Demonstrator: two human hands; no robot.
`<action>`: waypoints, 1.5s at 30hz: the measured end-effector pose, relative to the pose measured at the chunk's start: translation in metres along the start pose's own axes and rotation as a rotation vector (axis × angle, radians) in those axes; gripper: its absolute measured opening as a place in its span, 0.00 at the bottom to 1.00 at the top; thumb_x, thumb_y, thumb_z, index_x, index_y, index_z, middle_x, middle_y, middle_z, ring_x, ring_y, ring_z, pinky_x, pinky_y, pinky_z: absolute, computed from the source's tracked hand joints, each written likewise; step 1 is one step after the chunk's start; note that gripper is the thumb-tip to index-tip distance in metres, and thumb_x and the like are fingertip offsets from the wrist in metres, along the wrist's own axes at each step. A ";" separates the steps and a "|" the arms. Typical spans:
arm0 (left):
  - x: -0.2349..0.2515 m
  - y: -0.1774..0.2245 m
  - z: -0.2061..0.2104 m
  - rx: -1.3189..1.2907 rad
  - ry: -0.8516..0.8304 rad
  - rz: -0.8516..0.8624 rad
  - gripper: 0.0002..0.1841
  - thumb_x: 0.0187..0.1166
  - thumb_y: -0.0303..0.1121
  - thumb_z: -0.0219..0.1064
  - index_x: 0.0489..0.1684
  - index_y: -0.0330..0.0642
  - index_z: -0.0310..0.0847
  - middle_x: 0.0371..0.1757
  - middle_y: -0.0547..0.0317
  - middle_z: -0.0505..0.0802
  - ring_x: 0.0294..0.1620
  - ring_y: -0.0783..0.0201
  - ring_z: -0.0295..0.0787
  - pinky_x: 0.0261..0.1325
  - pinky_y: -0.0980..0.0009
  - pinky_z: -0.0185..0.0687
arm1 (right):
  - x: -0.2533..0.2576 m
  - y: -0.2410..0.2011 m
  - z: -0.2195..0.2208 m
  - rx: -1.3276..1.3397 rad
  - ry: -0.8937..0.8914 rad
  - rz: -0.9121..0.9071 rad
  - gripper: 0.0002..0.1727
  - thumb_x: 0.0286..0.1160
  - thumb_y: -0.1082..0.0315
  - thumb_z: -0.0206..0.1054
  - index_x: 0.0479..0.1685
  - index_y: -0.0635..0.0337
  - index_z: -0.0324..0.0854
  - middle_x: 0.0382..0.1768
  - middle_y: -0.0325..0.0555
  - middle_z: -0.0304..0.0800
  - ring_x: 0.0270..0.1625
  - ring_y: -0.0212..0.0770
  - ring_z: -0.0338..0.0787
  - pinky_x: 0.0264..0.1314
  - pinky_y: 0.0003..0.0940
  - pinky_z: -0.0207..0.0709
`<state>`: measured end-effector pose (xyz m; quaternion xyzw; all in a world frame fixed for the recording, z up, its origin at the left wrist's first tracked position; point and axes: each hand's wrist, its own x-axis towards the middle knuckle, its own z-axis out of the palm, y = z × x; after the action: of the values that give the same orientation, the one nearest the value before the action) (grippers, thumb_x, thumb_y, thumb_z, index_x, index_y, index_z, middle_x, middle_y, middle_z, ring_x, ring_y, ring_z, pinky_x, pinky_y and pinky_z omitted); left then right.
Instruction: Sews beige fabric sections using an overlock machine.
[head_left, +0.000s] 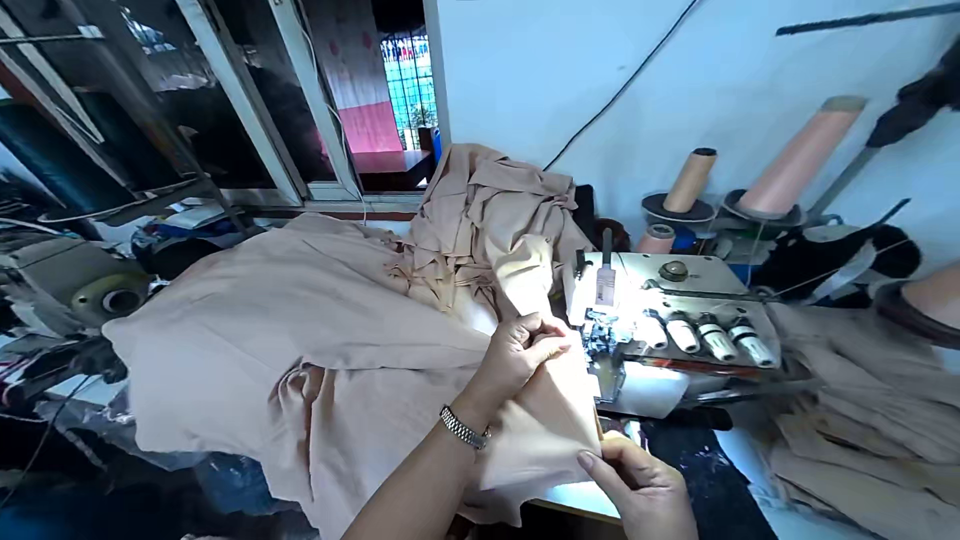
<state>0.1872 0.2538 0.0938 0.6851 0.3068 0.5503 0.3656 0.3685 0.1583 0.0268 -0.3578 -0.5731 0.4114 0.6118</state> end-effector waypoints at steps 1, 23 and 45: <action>-0.002 -0.003 -0.001 0.001 0.005 -0.007 0.04 0.78 0.19 0.67 0.41 0.37 0.85 0.36 0.60 0.90 0.32 0.74 0.84 0.36 0.79 0.82 | -0.002 0.006 0.000 -0.018 -0.003 0.003 0.02 0.64 0.76 0.76 0.29 0.60 0.91 0.31 0.34 0.90 0.36 0.24 0.88 0.42 0.19 0.84; -0.003 -0.013 -0.005 -0.004 0.093 -0.026 0.02 0.77 0.20 0.69 0.41 0.32 0.85 0.36 0.57 0.91 0.36 0.72 0.87 0.44 0.77 0.84 | -0.008 0.034 0.000 0.095 0.038 0.182 0.04 0.67 0.78 0.70 0.28 0.64 0.89 0.26 0.42 0.93 0.25 0.35 0.93 0.32 0.29 0.92; -0.010 -0.035 0.026 0.784 0.054 0.099 0.02 0.73 0.32 0.75 0.32 0.45 0.91 0.46 0.58 0.89 0.49 0.64 0.87 0.55 0.64 0.86 | -0.042 0.030 0.008 0.138 -0.005 0.331 0.06 0.77 0.81 0.62 0.36 0.65 0.82 0.29 0.37 0.93 0.30 0.31 0.94 0.40 0.30 0.92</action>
<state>0.2103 0.2599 0.0559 0.7721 0.4696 0.4262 0.0411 0.3573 0.1313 -0.0170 -0.4035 -0.4782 0.5458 0.5573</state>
